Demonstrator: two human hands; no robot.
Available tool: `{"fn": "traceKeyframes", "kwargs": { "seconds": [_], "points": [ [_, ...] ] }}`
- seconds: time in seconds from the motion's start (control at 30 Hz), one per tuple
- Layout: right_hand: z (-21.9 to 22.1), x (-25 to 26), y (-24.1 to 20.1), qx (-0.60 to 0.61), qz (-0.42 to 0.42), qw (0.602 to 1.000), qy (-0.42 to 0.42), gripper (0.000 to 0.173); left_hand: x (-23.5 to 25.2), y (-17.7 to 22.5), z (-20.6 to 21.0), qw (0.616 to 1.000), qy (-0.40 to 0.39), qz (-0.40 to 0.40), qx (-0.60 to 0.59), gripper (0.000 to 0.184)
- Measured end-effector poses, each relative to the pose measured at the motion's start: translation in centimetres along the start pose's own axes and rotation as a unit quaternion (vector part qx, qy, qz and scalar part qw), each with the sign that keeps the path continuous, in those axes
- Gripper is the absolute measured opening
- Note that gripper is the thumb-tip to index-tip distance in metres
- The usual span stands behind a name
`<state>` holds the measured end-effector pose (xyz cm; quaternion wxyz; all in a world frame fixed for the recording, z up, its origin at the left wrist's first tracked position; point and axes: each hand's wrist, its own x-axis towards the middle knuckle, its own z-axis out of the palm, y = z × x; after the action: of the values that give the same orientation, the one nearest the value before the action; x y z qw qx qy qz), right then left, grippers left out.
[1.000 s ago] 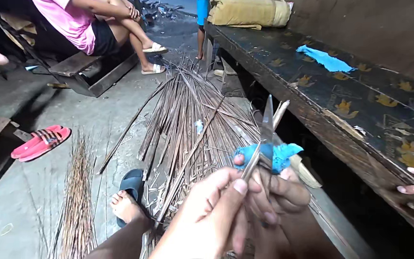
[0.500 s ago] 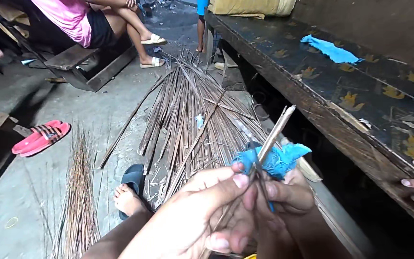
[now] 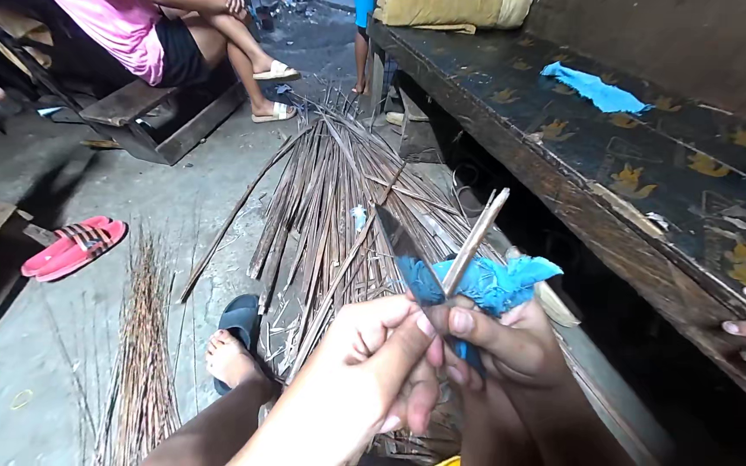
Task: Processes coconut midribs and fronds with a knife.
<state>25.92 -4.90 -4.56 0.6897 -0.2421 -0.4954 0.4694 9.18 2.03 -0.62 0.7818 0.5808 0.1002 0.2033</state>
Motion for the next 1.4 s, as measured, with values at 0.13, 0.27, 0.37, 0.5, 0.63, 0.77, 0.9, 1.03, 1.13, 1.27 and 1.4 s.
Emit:
{"fn": "traceKeyframes", "kwargs": {
  "seconds": [0.13,0.27,0.37,0.5,0.63,0.77,0.9,1.03,1.13,1.27,1.4],
  "points": [
    [0.1,0.1,-0.1,-0.031,-0.002,0.999,0.02,0.007,-0.1,-0.2,0.3,0.997,0.032,0.027,0.058,0.027],
    [0.0,0.2,-0.3,-0.034,-0.007,0.999,0.027,0.006,0.0,-0.1,0.3,0.999,0.016,0.009,0.04,0.028],
    [-0.1,-0.1,-0.7,-0.058,-0.015,0.998,0.023,0.006,0.0,0.1,0.0,0.999,-0.012,-0.028,-0.037,0.031],
    [-0.4,-0.3,-1.1,-0.059,0.007,0.998,0.019,0.007,0.0,-0.2,-0.4,0.995,-0.033,-0.04,-0.085,0.032],
    [-0.8,0.1,-1.2,-0.072,-0.002,0.995,0.067,0.01,-0.3,-0.3,0.1,0.999,-0.014,-0.035,-0.016,0.028],
    [-1.5,0.4,-1.5,-0.039,0.004,0.996,0.084,0.012,-0.4,-0.3,0.2,0.999,-0.014,-0.052,-0.009,0.028],
    [-2.2,0.8,-1.8,-0.041,0.008,0.985,0.166,0.021,-0.7,-0.1,-0.4,0.997,-0.032,-0.069,-0.02,0.028],
    [-3.8,1.4,-2.1,-0.117,0.01,0.962,0.245,0.028,-1.0,-0.5,-0.7,0.997,-0.023,-0.07,-0.031,0.03],
    [-3.0,0.7,-1.5,-0.12,-0.005,0.977,0.175,0.019,-0.9,-0.6,-0.9,0.996,-0.006,-0.079,-0.044,0.027],
    [-1.8,-0.6,-1.7,-0.018,0.048,0.998,0.033,0.006,-0.6,-0.6,-1.0,0.994,-0.003,-0.076,-0.083,0.025],
    [-0.3,-0.8,-0.9,0.039,0.115,0.992,-0.033,0.016,-0.3,-0.6,-1.3,0.991,-0.024,-0.087,-0.103,0.032]
  ]
}}
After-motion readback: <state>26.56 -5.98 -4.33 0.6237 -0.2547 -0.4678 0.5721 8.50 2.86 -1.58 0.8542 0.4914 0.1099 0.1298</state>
